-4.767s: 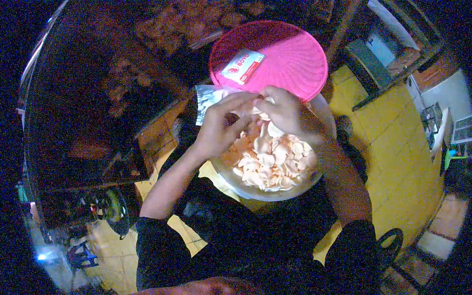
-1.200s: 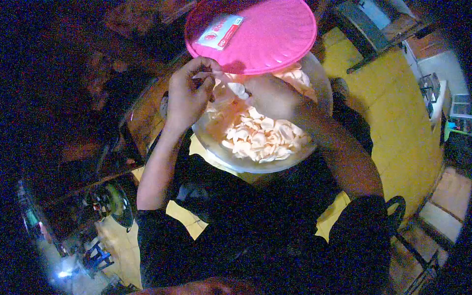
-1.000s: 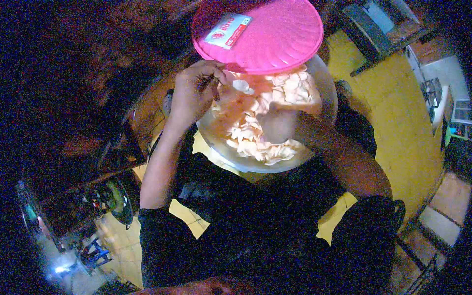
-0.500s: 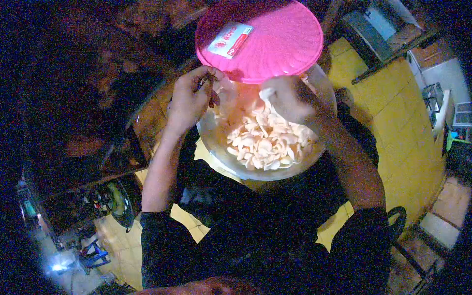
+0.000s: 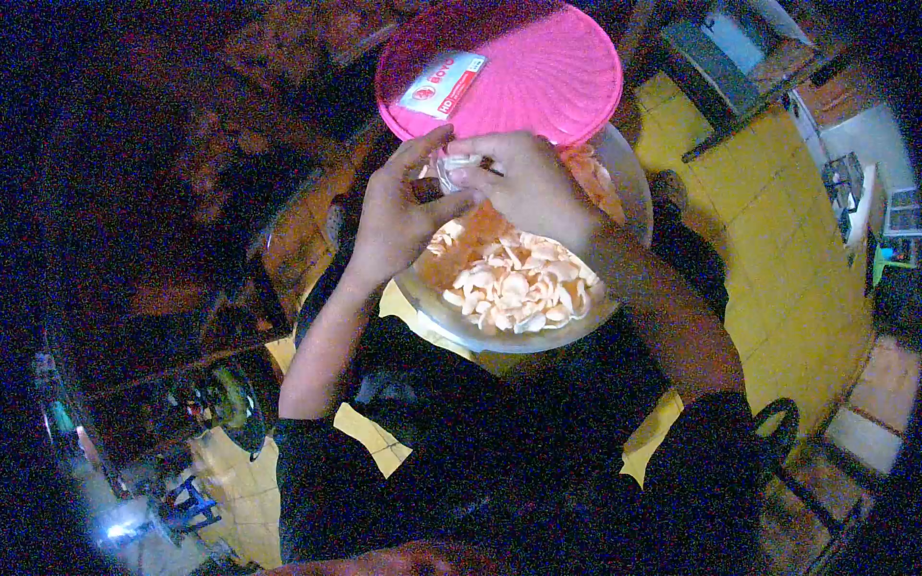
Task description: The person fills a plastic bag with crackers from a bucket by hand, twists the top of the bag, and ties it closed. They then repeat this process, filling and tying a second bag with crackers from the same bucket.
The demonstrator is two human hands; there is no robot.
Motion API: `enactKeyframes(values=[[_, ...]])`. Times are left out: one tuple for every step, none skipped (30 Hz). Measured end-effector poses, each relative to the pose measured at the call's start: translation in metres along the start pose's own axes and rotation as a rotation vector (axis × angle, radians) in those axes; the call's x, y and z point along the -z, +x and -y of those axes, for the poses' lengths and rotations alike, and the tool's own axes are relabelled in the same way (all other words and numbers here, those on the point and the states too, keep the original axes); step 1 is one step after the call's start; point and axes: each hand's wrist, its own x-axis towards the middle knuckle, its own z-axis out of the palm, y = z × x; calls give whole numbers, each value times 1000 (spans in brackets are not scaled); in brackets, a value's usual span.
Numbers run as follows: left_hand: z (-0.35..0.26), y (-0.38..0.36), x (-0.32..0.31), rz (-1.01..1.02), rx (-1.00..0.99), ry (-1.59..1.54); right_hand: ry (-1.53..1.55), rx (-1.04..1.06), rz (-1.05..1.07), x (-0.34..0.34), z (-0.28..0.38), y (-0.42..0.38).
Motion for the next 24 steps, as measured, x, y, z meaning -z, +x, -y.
enactKeyframes(values=[[1,1,1,-23,-83,127,-111,66,63,2,-6,1],[3,1,2,-45,-165,256,-221,133,127,3,-11,2],[2,1,2,-48,-161,254,-221,129,131,5,-10,1],[0,1,1,-20,-104,157,-278,238,144,7,-9,-2],[-2,0,0,7,-46,59,-334,347,157,8,-6,-4],[-5,0,0,5,-40,54,-334,341,163,11,-2,-4],[-9,1,0,43,136,-88,-479,253,176,14,3,-2],[-12,2,0,83,309,-229,-623,165,186,16,5,-1],[-15,2,-1,82,312,-232,-623,162,189,16,4,-1],[-17,1,-3,60,271,-161,-650,203,136,15,4,-3],[-18,1,-4,39,229,-89,-676,244,82,14,3,-3],[-13,3,-2,40,229,-90,-677,243,81,13,4,-3],[-4,7,3,-13,115,80,-646,251,14,12,4,-2],[2,9,8,-66,0,249,-614,260,-53,12,4,-1],[4,9,11,-137,-59,281,-617,257,-53,13,0,-1],[-1,10,14,-161,-19,259,-995,150,129,15,-9,-2],[-7,10,16,-180,19,238,-1364,28,316,16,-21,-4],[-6,10,16,-170,17,234,-1336,-47,397,16,-40,-11],[-5,10,16,-167,34,196,-1305,-124,475,16,-67,-22],[-5,9,16,-161,51,157,-1598,136,347,11,-98,-49],[-7,8,16,-141,43,151,-1751,197,163,-4,-87,-63],[-11,7,17,-93,92,177,-1719,97,492,-8,-84,-52],[-13,6,17,-50,141,203,-1654,-1,819,-9,-81,-42],[-10,6,17,-45,124,166,-1657,-15,816,-8,-77,-43]])
